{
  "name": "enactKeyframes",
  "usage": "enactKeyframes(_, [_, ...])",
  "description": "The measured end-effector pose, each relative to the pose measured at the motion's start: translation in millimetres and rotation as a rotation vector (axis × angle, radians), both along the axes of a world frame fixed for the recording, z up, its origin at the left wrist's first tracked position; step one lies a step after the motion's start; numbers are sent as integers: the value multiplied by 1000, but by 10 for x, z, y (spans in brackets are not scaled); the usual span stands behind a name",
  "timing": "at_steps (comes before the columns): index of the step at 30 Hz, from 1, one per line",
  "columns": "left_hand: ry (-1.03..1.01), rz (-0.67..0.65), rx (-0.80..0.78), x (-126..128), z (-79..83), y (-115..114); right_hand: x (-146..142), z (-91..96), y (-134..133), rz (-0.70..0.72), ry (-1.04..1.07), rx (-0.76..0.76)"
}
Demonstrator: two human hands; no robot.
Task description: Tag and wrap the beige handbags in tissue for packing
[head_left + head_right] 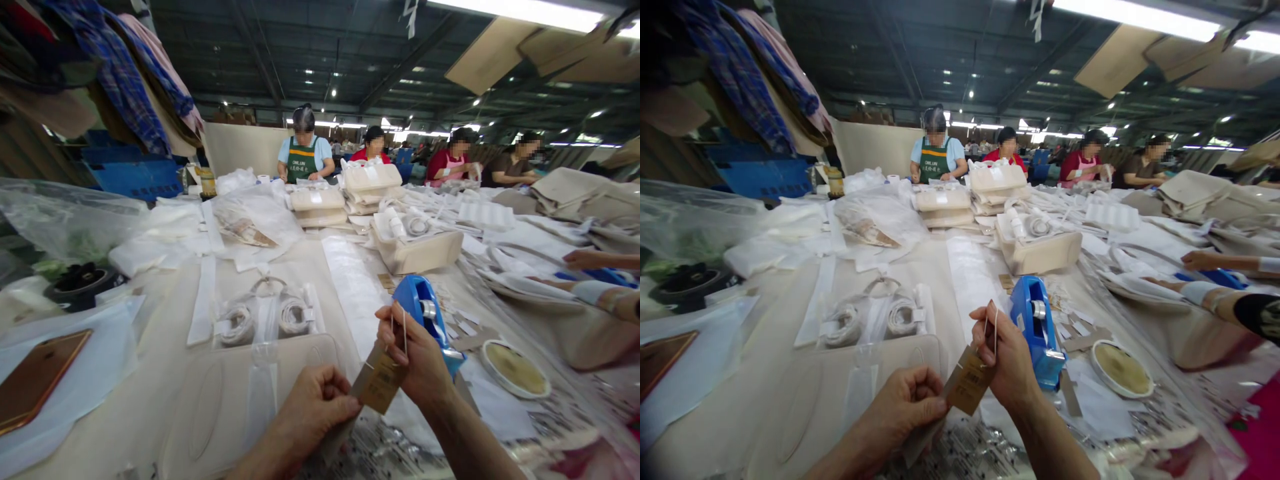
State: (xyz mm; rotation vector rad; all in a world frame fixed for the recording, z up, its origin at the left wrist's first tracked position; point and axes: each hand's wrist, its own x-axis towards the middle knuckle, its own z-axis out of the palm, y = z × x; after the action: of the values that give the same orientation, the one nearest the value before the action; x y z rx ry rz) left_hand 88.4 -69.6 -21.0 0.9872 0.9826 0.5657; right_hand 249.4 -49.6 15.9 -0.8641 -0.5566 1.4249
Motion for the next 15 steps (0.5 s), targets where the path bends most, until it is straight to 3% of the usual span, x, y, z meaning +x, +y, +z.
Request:
enactKeyframes(7, [133,-108,94,-79,45,-13,145,-31,-23,-33,23,3])
enactKeyframes(12, [270,1,416,-50,67,-111,154,-73,-83,-26,-55,34])
enactKeyframes(15, [171,48,344,-34,113,-134,160,-106,-129,0,-148,51])
